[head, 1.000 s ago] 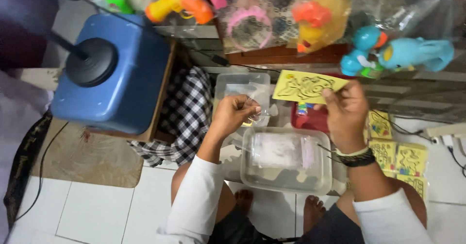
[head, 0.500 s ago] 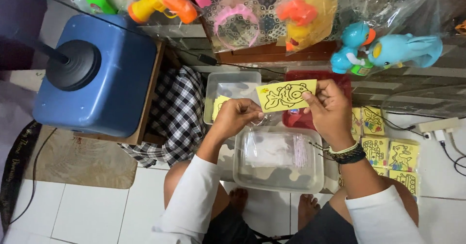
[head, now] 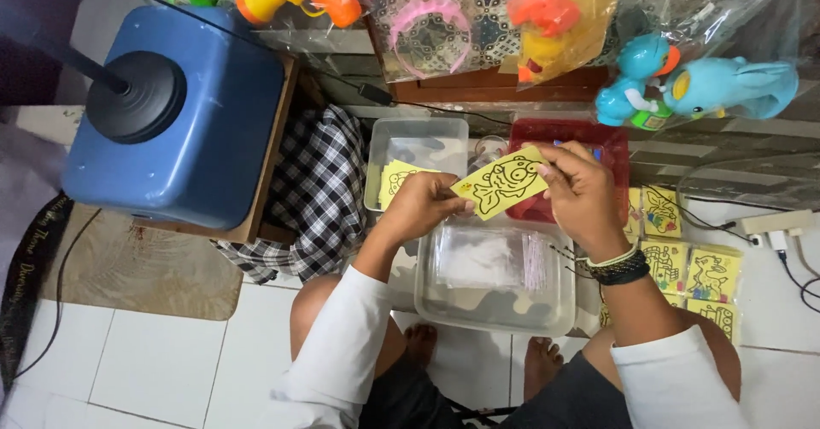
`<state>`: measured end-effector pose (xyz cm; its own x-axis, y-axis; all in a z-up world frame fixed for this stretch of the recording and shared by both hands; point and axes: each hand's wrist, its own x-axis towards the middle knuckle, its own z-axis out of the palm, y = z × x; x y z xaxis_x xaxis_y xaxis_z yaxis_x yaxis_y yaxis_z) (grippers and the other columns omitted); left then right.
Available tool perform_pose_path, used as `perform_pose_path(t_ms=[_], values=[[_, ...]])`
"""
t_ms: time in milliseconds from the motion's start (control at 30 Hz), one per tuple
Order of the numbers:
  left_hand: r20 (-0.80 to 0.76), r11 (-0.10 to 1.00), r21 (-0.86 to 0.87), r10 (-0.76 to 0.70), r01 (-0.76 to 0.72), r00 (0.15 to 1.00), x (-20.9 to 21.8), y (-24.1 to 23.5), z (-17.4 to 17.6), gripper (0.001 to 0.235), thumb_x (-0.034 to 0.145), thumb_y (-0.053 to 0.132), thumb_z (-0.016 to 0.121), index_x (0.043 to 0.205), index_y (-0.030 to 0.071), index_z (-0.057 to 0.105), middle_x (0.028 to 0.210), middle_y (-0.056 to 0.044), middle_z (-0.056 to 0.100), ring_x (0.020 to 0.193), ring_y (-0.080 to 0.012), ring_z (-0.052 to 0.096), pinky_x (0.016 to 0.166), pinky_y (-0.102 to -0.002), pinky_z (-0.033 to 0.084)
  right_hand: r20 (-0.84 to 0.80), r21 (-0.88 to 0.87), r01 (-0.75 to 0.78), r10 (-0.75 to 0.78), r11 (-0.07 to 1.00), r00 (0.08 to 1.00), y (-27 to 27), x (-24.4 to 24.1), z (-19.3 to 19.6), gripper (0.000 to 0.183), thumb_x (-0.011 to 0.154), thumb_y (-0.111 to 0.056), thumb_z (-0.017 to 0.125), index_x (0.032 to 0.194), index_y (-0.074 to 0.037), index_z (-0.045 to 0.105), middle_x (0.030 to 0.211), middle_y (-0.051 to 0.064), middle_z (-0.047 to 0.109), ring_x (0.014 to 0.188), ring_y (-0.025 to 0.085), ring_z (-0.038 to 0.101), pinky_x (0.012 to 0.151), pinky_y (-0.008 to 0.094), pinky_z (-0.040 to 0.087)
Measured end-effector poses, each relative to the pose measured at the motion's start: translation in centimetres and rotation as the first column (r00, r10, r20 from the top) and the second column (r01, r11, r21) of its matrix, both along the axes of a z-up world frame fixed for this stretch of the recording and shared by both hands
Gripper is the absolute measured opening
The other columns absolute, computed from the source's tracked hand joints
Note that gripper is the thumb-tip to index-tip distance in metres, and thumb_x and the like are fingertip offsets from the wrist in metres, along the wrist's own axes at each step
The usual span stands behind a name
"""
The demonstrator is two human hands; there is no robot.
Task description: The person sits on the floor and packs small yellow cards with cartoon drawings into clear plastic bags. They pick up a card, place it inside a bag, and then set the filled bag aside on the floor. This process is repeated for several cards.
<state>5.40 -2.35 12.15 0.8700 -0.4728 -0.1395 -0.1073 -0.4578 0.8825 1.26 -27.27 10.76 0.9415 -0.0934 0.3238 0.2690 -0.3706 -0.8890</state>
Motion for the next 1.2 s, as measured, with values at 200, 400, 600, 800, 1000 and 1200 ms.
perform_pose_path(t_ms=[200,400,600,800,1000,1200], values=[[-0.015,1.0,0.013,0.003,-0.002,1.0,0.0,-0.1,0.2,0.008,0.078,0.018,0.08,0.082,0.012,0.077,0.066,-0.005,0.075,0.063,-0.0223,0.072,0.069,-0.032,0.054,0.021,0.147,0.02,-0.024,0.989,0.999,0.6,0.3,-1.3,0.032,0.095,0.008,0.07,0.126,0.003,0.069,0.091,0.009,0.062,0.077,0.011,0.06,0.063,0.023,0.056],[-0.069,0.998,-0.058,0.019,-0.023,0.997,-0.4,-0.9,1.1,0.008,0.078,0.016,0.081,0.079,0.01,0.076,0.062,-0.006,0.069,0.059,-0.0178,0.062,0.065,-0.029,0.051,0.091,0.013,0.096,-0.097,0.995,0.991,2.1,-0.5,0.4,0.016,0.086,0.001,0.086,0.099,-0.004,0.078,0.083,0.011,0.071,0.076,0.018,0.069,0.068,0.03,0.056],[-0.081,0.994,-0.094,0.057,-0.064,0.995,-0.4,-0.8,0.1,0.011,0.078,0.019,0.082,0.08,0.011,0.076,0.059,-0.004,0.069,0.06,-0.0136,0.06,0.064,-0.026,0.049,0.23,-0.113,-0.017,0.042,0.994,0.972,3.6,-0.8,1.4,0.019,0.084,-0.001,0.083,0.103,-0.005,0.078,0.116,0.015,0.063,0.111,0.036,0.061,0.1,0.047,0.046],[-0.052,0.989,-0.114,0.084,-0.089,0.995,-0.1,-0.8,-1.0,0.011,0.077,0.017,0.082,0.085,0.011,0.079,0.064,-0.007,0.07,0.061,-0.0165,0.06,0.064,-0.029,0.049,0.152,-0.133,-0.162,0.182,0.978,0.971,3.8,-0.6,0.0,0.023,0.078,-0.014,0.087,0.1,-0.013,0.081,0.121,0.012,0.066,0.112,0.032,0.064,0.102,0.042,0.046],[-0.031,0.972,-0.192,0.129,-0.133,0.991,-0.5,-1.0,-0.2,0.015,0.076,0.018,0.085,0.088,0.01,0.079,0.064,-0.006,0.069,0.063,-0.0156,0.059,0.063,-0.029,0.048,0.066,-0.091,-0.152,0.159,0.984,0.985,2.3,0.1,-2.7,0.011,0.082,-0.009,0.085,0.089,-0.007,0.076,0.098,0.015,0.073,0.093,0.034,0.072,0.081,0.042,0.053],[-0.056,0.978,-0.202,0.043,-0.053,0.998,-0.5,-0.8,-0.9,0.026,0.08,0.016,0.078,0.104,0.007,0.075,0.081,-0.014,0.073,0.082,-0.0263,0.069,0.079,-0.04,0.054,-0.03,0.146,-0.071,0.076,0.987,0.997,2.2,0.2,-2.9,0.009,0.093,-0.006,0.08,0.092,0.0,0.073,0.099,0.014,0.074,0.096,0.018,0.068,0.086,0.029,0.053]])
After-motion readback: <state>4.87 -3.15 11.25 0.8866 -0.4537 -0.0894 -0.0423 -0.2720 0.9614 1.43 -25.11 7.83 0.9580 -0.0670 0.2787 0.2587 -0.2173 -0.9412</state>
